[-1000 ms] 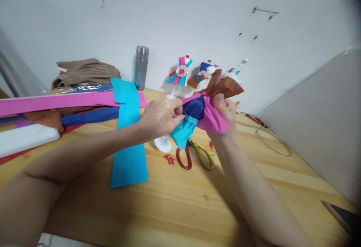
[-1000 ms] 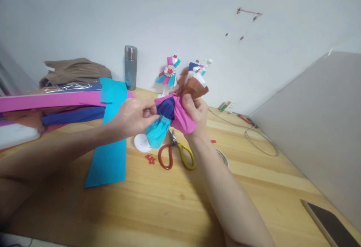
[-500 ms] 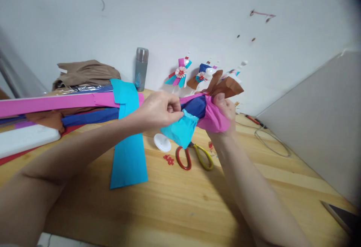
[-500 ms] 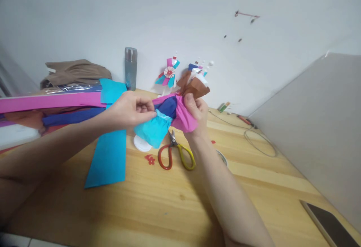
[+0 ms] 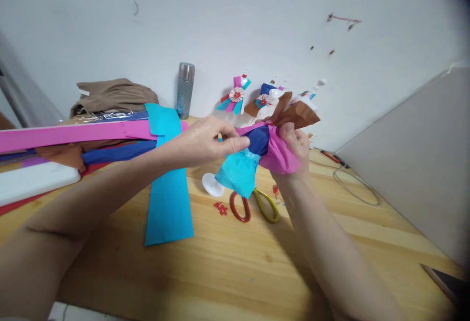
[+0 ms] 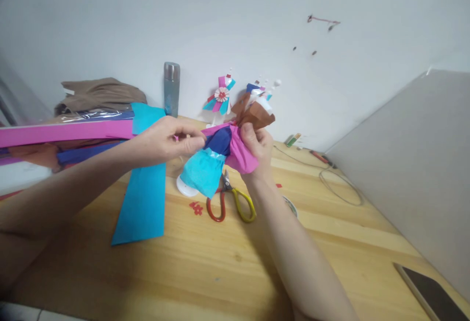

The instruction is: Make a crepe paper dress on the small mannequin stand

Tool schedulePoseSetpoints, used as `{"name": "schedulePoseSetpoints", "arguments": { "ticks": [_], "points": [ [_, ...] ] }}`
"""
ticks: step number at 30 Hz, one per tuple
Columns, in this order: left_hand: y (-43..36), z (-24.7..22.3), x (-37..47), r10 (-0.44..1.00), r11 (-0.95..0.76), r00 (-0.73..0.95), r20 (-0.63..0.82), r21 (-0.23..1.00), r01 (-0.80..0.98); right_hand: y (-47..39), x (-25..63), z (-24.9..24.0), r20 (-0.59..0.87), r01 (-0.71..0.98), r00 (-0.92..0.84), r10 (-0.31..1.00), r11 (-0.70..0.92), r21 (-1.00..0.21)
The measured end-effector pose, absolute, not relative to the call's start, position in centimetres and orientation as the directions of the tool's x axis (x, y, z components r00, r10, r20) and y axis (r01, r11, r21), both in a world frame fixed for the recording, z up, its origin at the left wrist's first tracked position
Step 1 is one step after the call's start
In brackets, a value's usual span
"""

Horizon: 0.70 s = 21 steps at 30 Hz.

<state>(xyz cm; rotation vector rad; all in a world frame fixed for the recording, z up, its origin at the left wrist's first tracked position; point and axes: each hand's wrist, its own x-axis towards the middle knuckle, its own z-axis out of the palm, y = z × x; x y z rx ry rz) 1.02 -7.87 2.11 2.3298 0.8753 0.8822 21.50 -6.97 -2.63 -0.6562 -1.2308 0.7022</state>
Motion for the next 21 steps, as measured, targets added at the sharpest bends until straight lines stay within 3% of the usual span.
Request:
{"name": "schedulePoseSetpoints", "arguments": {
  "ticks": [4,7,15,21],
  "points": [
    [-7.7,1.2,1.4,0.708,-0.668,0.608,0.36,0.621,0.41,-7.1,21.4,-2.6,0.608,-0.107,0.17,0.775,0.628,-0.771],
    [-7.4,0.4,1.8,0.67,-0.723,0.6,0.437,0.569,0.392,-7.1,21.3,-2.5,0.631,-0.105,0.187,0.753,0.654,-0.749],
    [-8.1,-0.2,2.1,0.481,-0.806,0.537,0.693,0.109,0.582,-7.1,21.7,-2.5,0.63,-0.05,0.174,0.757,0.646,-0.762],
    [-7.5,-0.8,2.4,0.457,-0.826,0.519,0.722,0.127,0.55,-7.2,21.6,-2.3,0.642,-0.018,0.178,0.746,0.655,-0.756]
  ]
}}
